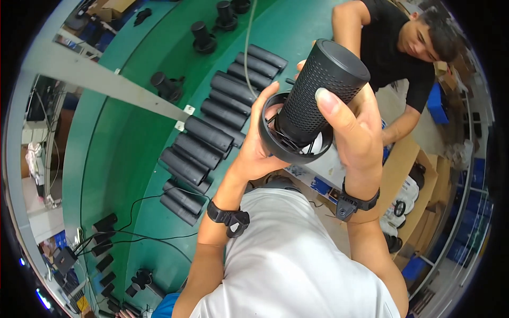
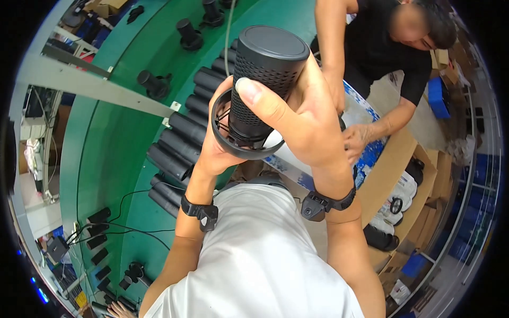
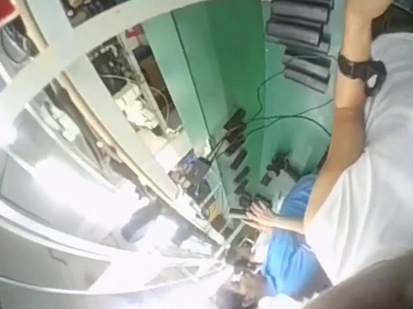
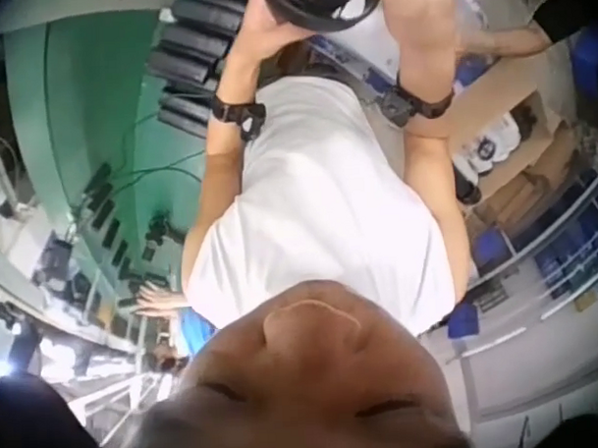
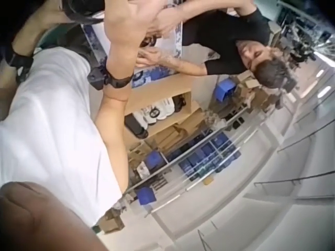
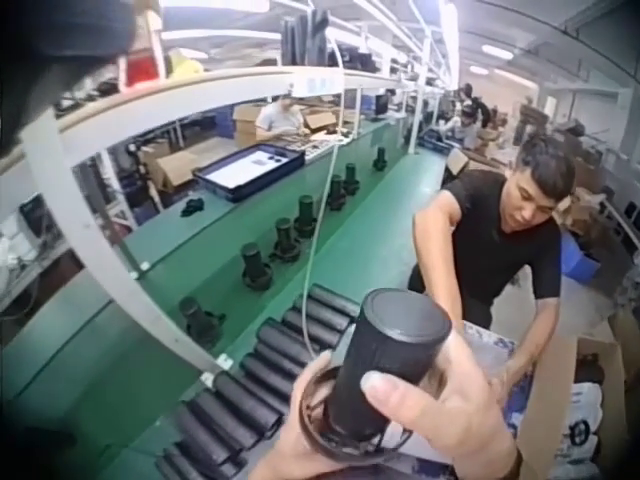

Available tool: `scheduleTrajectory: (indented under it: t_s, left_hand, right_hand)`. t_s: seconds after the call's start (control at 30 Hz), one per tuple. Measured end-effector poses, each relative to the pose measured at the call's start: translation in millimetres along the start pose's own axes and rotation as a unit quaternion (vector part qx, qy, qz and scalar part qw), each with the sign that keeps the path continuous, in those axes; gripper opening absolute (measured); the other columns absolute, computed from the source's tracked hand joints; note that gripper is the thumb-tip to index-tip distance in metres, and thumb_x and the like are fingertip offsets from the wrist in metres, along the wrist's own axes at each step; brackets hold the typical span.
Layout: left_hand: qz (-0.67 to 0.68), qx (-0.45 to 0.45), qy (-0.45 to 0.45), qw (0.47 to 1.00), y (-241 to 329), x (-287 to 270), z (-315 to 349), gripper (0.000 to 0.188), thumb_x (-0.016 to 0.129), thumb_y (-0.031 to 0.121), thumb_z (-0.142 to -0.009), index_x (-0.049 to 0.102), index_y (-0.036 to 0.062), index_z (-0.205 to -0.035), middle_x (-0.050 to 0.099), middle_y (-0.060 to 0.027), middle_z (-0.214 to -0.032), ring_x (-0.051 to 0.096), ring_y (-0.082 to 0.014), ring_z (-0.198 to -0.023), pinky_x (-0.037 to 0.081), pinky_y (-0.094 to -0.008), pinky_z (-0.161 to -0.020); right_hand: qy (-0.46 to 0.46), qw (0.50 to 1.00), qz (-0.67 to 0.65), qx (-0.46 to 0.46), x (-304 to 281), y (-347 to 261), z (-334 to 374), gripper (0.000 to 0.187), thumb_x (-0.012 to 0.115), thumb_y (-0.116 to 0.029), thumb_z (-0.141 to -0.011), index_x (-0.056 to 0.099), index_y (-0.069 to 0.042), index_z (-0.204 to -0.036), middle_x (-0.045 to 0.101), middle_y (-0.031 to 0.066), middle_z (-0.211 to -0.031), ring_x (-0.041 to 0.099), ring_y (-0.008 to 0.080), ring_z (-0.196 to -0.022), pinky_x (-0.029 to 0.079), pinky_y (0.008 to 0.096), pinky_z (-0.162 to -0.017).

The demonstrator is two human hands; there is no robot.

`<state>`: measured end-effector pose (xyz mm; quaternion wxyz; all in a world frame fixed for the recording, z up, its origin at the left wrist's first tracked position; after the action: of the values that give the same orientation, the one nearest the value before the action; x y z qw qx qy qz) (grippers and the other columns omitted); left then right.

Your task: The person picks up a microphone body, inserts it into a shock mount on a press, and activates the machine. They remove the assembled unit, attach a base ring by hand, and place it on the table before repeating the process.

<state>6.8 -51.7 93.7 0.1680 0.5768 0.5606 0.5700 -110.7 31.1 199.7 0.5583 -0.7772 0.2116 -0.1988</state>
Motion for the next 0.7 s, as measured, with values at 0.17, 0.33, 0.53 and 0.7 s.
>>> scheduleTrajectory:
  t_s: [0.17, 0.33, 0.53, 0.7]
  left_hand:
    - [0.137, -0.092, -0.001, 0.986, 20, -11, 10, 0.119, 0.081, 0.013, -0.055, 0.012, 0.0042, -0.151, 0.032, -0.0104, -0.150, 0.035, -0.0241, -0.137, 0.023, -0.0388, -0.114]
    - [0.147, -0.077, 0.006, 0.986, 26, -15, 17, 0.118, 0.081, 0.013, -0.055, 0.012, 0.0039, -0.151, 0.026, -0.0092, -0.153, 0.033, -0.0238, -0.138, 0.022, -0.0380, -0.115]
    - [0.148, -0.098, -0.004, 0.984, 14, -22, 28, 0.115, 0.079, 0.011, -0.056, 0.014, 0.0027, -0.150, 0.030, -0.0123, -0.151, 0.036, -0.0256, -0.136, 0.026, -0.0381, -0.113]
    - [0.448, -0.095, 0.006, 0.889, -11, -34, 52, 0.099, 0.071, 0.008, -0.061, 0.022, -0.0054, -0.146, 0.037, -0.0208, -0.146, 0.042, -0.0315, -0.132, 0.030, -0.0420, -0.112]
  right_hand:
    - [-0.063, 0.996, -0.058, 0.026, 27, -4, -4, 0.067, 0.068, -0.016, -0.083, 0.035, 0.007, -0.136, 0.055, 0.0151, -0.117, 0.057, 0.0190, -0.107, 0.046, 0.0328, -0.093]
    - [-0.049, 0.998, -0.033, 0.008, 34, 0, -3, 0.076, 0.068, -0.024, -0.078, 0.034, 0.008, -0.139, 0.058, 0.0184, -0.115, 0.060, 0.0240, -0.105, 0.048, 0.0360, -0.093]
    - [-0.068, 0.997, -0.032, 0.020, 28, 2, 1, 0.079, 0.070, -0.024, -0.078, 0.032, 0.008, -0.140, 0.058, 0.0199, -0.114, 0.060, 0.0242, -0.106, 0.048, 0.0358, -0.094]
    - [-0.084, 0.996, -0.039, 0.018, 27, -5, 5, 0.082, 0.071, -0.023, -0.077, 0.030, 0.008, -0.141, 0.057, 0.0229, -0.117, 0.060, 0.0254, -0.110, 0.047, 0.0358, -0.096]
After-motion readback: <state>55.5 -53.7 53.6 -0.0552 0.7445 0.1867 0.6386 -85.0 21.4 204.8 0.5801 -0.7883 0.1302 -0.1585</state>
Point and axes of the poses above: each hand's wrist, its own z-axis away from the middle knuckle, its own x-axis out of the palm, y = z × x, the point moved 1 cm from there along -z, towards the middle knuckle
